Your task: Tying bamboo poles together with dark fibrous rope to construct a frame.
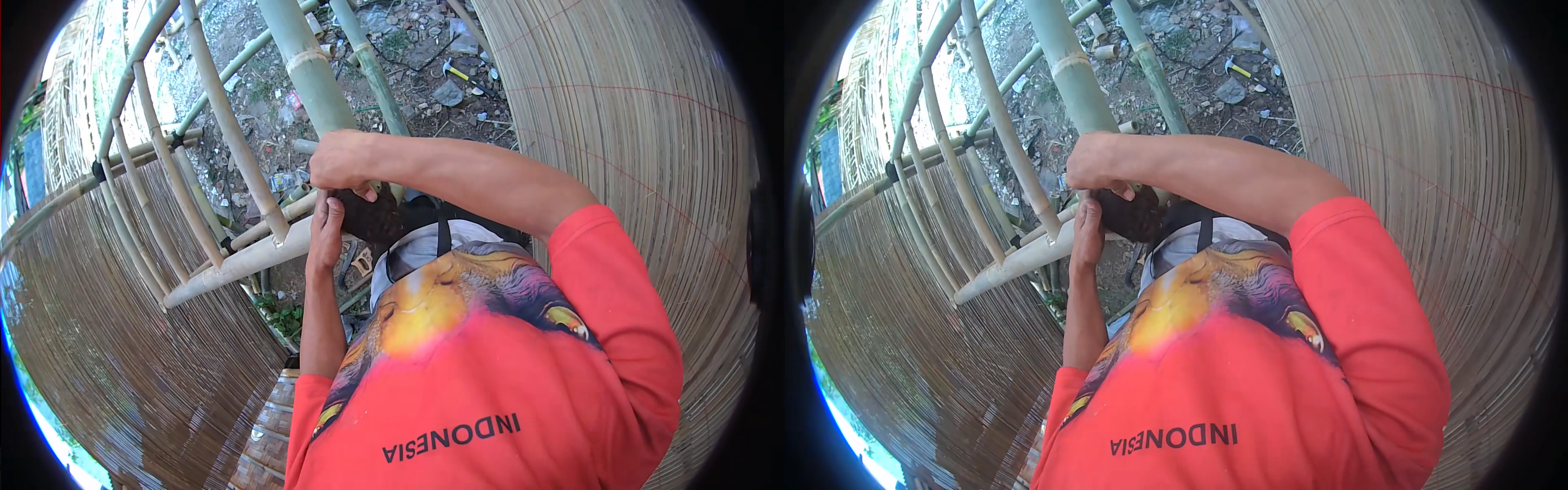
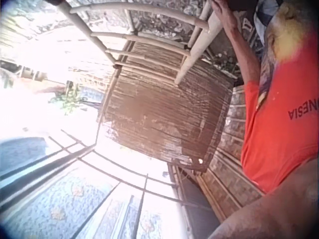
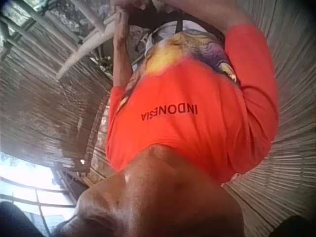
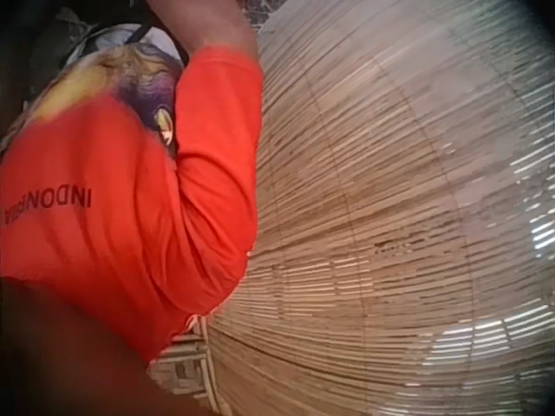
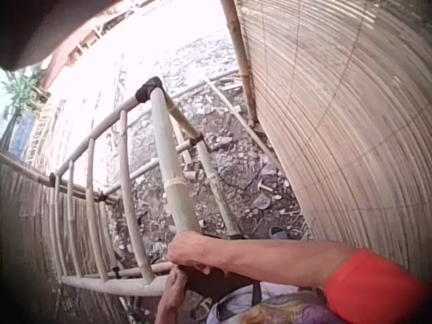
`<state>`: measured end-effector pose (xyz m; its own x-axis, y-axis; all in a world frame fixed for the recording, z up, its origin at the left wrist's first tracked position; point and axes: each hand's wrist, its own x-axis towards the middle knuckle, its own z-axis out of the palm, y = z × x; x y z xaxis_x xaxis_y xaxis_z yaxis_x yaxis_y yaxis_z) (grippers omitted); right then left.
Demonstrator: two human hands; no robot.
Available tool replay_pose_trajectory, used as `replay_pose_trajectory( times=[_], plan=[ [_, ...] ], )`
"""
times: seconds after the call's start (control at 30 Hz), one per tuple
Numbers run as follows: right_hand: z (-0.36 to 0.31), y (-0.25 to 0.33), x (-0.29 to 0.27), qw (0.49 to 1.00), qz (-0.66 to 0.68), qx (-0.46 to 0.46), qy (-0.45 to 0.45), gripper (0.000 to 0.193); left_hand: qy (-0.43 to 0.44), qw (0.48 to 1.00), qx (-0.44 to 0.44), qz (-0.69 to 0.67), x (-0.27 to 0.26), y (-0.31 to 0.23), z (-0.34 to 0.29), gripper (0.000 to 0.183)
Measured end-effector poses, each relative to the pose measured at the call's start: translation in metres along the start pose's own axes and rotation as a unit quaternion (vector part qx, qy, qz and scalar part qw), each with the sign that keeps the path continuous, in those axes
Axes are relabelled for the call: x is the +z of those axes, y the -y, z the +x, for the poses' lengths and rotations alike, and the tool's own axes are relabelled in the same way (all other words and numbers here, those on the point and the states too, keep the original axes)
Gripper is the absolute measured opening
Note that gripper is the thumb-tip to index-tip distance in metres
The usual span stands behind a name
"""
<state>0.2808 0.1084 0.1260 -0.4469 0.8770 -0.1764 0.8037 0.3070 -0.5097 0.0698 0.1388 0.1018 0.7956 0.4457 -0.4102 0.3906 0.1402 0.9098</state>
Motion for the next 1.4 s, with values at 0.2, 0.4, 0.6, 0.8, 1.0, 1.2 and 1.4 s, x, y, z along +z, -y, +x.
replay_pose_trajectory(
  times=[0.2, 0.4, 0.6, 0.8, 1.0, 1.2, 1.4],
  plan=[
    [0.028, 0.019, -0.007, 0.989, -0.085, -0.03, 0.113, 0.053, -0.046, 0.998, 0.014, 0.035, 0.003, 0.008, -0.01, 0.068],
    [0.043, 0.02, -0.003, 0.99, -0.09, -0.001, 0.106, 0.042, -0.111, 0.992, -0.051, 0.039, 0.026, -0.003, 0.001, 0.06],
    [0.039, 0.02, -0.006, 0.992, -0.046, 0.021, 0.114, 0.042, -0.182, 0.977, -0.009, 0.108, 0.039, -0.003, 0.001, 0.066],
    [0.09, 0.001, -0.002, 0.972, 0.005, 0.018, 0.235, 0.036, -0.24, 0.938, 0.002, 0.251, 0.038, 0.013, 0.001, 0.069],
    [0.102, 0.006, 0.007, 0.966, -0.013, 0.053, 0.252, 0.03, -0.27, 0.927, -0.077, 0.248, 0.043, 0.0, 0.002, 0.07],
    [0.071, 0.024, -0.028, 0.958, 0.055, 0.128, 0.25, 0.031, -0.323, 0.926, -0.045, 0.19, 0.042, 0.001, 0.001, 0.061],
    [0.07, 0.003, -0.019, 0.932, 0.195, 0.2, 0.233, 0.03, -0.316, 0.948, -0.014, 0.035, 0.04, 0.0, 0.009, 0.049]
  ],
)
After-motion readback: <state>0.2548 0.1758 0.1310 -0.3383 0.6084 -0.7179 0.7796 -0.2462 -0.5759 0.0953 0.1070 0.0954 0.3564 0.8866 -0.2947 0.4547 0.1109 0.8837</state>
